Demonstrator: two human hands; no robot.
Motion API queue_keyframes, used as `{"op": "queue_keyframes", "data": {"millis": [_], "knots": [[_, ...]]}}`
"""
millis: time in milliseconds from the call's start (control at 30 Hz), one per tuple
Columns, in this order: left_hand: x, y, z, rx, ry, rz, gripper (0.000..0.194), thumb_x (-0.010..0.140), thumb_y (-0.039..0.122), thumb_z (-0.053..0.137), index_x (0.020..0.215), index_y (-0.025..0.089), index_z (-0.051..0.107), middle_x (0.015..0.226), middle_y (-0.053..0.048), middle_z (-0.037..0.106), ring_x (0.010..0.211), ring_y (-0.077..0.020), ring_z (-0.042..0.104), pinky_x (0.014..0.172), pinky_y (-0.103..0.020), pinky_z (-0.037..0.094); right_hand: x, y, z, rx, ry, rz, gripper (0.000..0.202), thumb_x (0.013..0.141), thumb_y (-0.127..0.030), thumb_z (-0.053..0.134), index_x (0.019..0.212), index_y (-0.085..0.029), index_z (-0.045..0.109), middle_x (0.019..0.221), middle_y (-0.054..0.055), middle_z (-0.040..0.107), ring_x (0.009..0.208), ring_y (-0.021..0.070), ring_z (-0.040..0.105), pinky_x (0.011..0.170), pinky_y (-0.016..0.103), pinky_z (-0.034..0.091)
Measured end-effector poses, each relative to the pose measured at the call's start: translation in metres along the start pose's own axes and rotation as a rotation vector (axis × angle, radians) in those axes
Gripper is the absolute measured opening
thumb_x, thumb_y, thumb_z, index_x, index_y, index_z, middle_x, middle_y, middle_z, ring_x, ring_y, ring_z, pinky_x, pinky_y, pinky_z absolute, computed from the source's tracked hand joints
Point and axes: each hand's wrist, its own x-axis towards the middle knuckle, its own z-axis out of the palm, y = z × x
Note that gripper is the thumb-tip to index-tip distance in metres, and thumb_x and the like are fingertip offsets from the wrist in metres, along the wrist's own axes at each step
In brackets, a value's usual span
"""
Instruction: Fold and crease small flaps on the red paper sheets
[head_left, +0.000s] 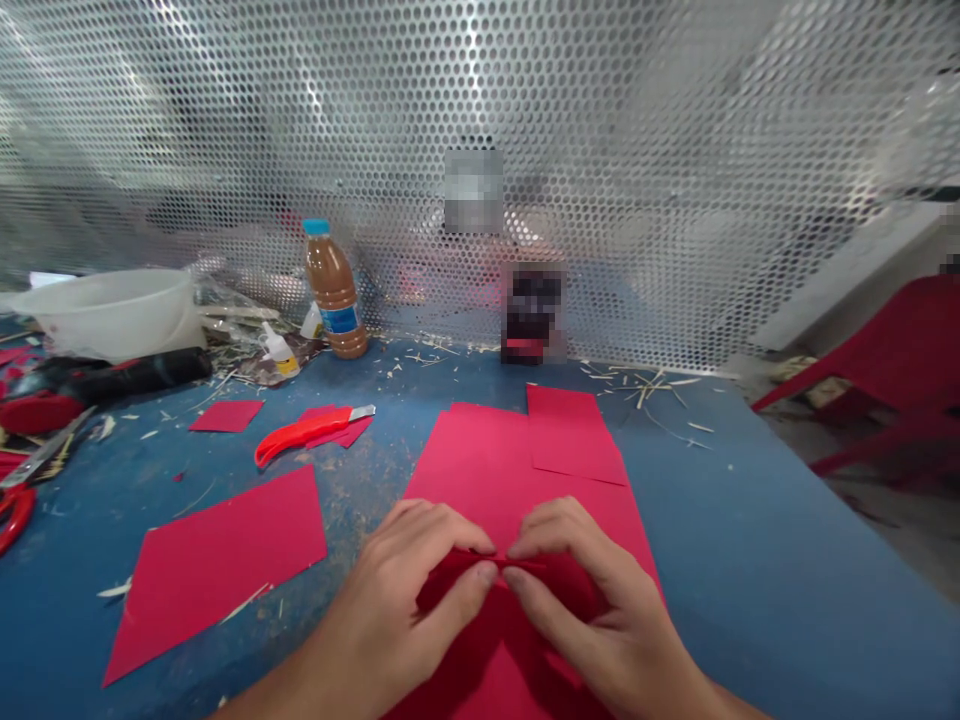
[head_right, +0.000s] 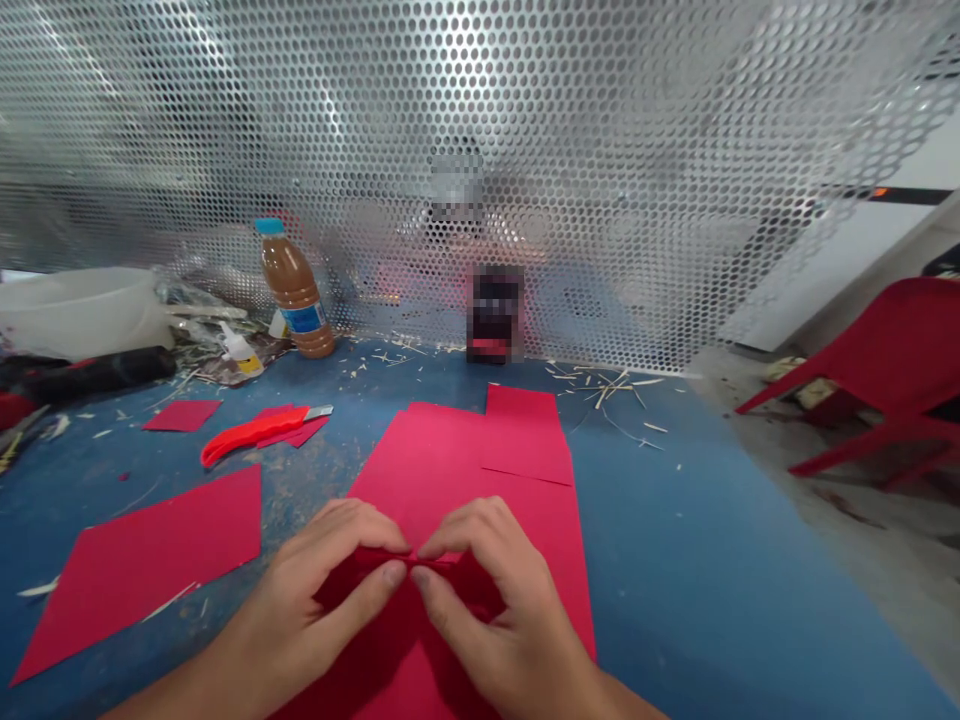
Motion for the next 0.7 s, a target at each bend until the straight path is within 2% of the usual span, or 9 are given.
{"op": "queue_keyframes", "data": {"millis": [100,367,433,533,633,700], "knots": [[0.0,-0.001,-0.001,-0.012,-0.006,-0.007,0.01,0.106,0.021,0.055,0.102,0.026,0.064,0.095,0.002,0.071,0.091,-0.0173,0.064,0.086,-0.033,0.046,0.0,0.0,0.0,0.007,0.005,0.026,0.012,0.097,-0.015,0.063,0.099,-0.026,0.064,0.089,-0.002,0.068,0.081,0.0158,0.065,0.074,0.03,0.053],[-0.001,0.007,0.002,-0.04,0.035,-0.011,0.01,0.102,0.019,0.058,0.101,0.026,0.064,0.093,0.003,0.071,0.089,-0.0158,0.065,0.082,-0.03,0.048,-0.002,-0.002,-0.001,0.052,-0.037,0.04,0.011,0.1,-0.018,0.062,0.093,-0.025,0.067,0.085,-0.001,0.068,0.079,0.016,0.064,0.073,0.03,0.052],[0.0,0.005,0.0,-0.036,0.037,-0.037,0.011,0.1,0.019,0.057,0.097,0.025,0.065,0.09,0.003,0.07,0.086,-0.0159,0.065,0.081,-0.03,0.048,-0.002,-0.001,-0.003,0.088,-0.021,0.101,0.011,0.1,-0.022,0.063,0.09,-0.024,0.067,0.083,-0.001,0.068,0.077,0.0156,0.063,0.072,0.029,0.051],[0.005,-0.004,-0.007,-0.02,0.079,-0.124,0.01,0.099,0.021,0.058,0.092,0.024,0.065,0.088,0.003,0.07,0.086,-0.0164,0.065,0.082,-0.03,0.049,-0.002,0.001,-0.006,0.142,0.059,0.271,0.016,0.101,-0.033,0.065,0.087,-0.024,0.067,0.081,-0.001,0.066,0.074,0.0154,0.062,0.07,0.027,0.051],[0.01,-0.016,-0.018,-0.053,0.197,-0.257,0.016,0.101,0.028,0.054,0.088,0.023,0.061,0.079,0.004,0.063,0.073,-0.0146,0.061,0.069,-0.026,0.049,0.001,0.003,-0.007,0.196,0.156,0.398,0.025,0.099,-0.043,0.068,0.084,-0.023,0.066,0.078,0.0,0.065,0.071,0.016,0.061,0.063,0.025,0.05],[0.012,-0.02,-0.022,-0.069,0.275,-0.284,0.018,0.102,0.032,0.052,0.089,0.022,0.06,0.083,0.002,0.063,0.077,-0.0156,0.063,0.068,-0.026,0.049,0.002,0.004,-0.007,0.218,0.167,0.43,0.028,0.098,-0.046,0.068,0.083,-0.022,0.066,0.077,0.0,0.064,0.07,0.0161,0.059,0.061,0.026,0.049]]}}
